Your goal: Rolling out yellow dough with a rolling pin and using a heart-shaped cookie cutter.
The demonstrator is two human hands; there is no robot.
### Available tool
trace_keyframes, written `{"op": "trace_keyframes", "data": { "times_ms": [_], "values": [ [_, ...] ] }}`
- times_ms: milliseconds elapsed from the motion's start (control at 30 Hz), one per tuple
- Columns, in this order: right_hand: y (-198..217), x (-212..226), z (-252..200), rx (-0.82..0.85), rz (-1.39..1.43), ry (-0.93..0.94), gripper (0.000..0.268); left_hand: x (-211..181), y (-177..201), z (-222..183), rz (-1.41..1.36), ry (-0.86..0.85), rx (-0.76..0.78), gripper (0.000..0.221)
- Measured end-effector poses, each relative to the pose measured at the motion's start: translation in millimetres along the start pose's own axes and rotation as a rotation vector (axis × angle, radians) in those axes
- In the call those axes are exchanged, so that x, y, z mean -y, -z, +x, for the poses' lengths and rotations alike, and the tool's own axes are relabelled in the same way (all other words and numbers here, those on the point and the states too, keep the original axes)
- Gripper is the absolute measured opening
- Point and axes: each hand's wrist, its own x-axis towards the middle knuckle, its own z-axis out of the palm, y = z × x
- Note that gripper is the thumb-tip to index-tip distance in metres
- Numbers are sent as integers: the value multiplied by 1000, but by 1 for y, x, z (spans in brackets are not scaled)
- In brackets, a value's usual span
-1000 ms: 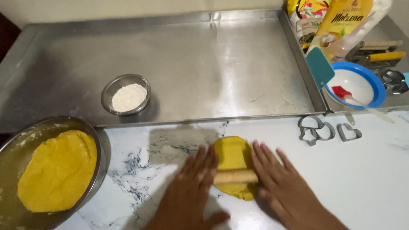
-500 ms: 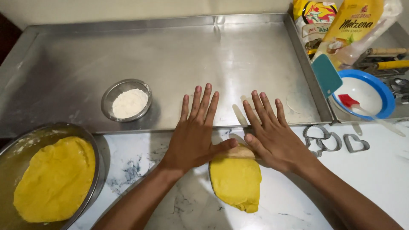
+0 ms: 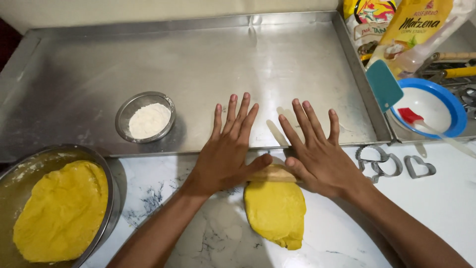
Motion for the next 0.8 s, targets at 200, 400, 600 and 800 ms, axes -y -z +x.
{"op": "trace_keyframes", "data": {
  "times_ms": [200,400,600,800],
  "values": [
    [-2,0,-3,35,33,-30,87,-3,5,-9,-67,0,21,114],
    [-2,5,-10,35,33,-44,89,-7,1,-22,-14,10,37,116],
    [8,18,-20,30,26,-63,87,-14,5,-31,61,-2,126,125],
    [5,20,-27,19,-45,-46,86,-20,11,-37,37,-13,165,126]
  ]
}}
